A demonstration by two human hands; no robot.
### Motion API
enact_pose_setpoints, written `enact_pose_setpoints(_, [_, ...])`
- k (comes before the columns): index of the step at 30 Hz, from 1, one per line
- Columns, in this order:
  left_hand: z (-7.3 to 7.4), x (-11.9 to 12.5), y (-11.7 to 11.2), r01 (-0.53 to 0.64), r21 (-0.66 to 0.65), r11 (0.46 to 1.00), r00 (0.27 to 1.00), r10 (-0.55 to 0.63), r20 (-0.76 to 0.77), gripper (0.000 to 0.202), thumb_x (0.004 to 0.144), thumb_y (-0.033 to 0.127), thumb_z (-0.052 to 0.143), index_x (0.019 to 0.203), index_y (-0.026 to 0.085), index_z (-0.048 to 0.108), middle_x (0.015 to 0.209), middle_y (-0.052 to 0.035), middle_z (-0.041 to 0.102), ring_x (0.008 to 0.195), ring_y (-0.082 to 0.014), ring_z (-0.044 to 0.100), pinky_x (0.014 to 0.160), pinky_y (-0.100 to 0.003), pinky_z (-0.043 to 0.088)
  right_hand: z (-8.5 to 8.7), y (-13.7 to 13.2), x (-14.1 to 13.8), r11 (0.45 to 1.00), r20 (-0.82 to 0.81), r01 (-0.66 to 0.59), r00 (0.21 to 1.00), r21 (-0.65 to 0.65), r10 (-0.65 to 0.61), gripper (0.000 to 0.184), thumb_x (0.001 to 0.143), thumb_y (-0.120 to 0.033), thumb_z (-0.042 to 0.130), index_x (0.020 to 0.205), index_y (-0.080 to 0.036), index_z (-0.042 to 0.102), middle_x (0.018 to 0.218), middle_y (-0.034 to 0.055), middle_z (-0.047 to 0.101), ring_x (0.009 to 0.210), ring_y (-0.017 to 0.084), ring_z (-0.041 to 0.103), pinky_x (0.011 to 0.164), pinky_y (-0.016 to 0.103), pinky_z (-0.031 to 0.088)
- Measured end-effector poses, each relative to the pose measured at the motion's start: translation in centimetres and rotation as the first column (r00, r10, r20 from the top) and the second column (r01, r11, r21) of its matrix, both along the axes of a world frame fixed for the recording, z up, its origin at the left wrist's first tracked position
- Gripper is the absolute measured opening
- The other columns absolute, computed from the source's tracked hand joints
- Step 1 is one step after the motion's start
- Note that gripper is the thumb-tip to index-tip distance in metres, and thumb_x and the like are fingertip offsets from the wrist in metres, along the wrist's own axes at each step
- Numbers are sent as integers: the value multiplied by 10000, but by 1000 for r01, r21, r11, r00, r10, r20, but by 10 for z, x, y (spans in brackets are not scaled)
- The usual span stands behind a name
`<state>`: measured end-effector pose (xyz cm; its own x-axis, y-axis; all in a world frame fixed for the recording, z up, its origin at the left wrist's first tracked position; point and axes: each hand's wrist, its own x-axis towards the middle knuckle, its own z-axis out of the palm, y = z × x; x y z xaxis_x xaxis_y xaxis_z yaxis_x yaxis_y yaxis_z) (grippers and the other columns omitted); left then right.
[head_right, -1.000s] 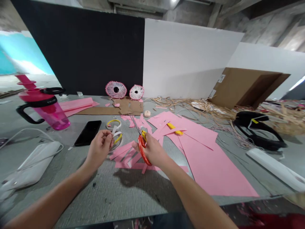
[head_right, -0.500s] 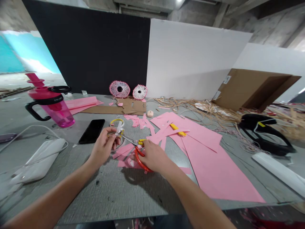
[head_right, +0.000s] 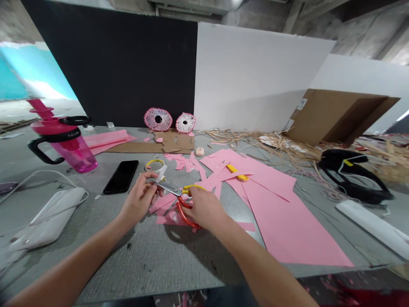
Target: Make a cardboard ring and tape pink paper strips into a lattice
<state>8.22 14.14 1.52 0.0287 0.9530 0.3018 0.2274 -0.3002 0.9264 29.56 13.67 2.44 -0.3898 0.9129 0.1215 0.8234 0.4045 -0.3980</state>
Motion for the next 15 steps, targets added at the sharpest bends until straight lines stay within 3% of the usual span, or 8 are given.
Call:
enact_pose_setpoints(9, [4, 3, 1, 34, -61, 998, 993, -27, 111, 212, 859, 292, 502, 1034, 228, 401, 636, 43, 613, 387, -72, 358, 426, -212, 267, -1, 3, 0, 1000, 21, 2, 1000, -4, -2, 315, 901, -369, 620, 1134, -169, 687, 904, 108, 760, 870, 264, 711, 712, 309, 447])
enact_pose_setpoints(15, [9, 4, -1, 35, -89, 995, 992, -23, 126, 244, 844, 304, 517, 1046, 219, 409, 645, 37, 625, 405, -68, 351, 434, -209, 279, 3, -3, 0, 1000, 16, -29, 999, -6, 29, 368, 951, -414, 541, 1179, -149, 653, 1035, 142, 751, 924, 292, 713, 717, 332, 458])
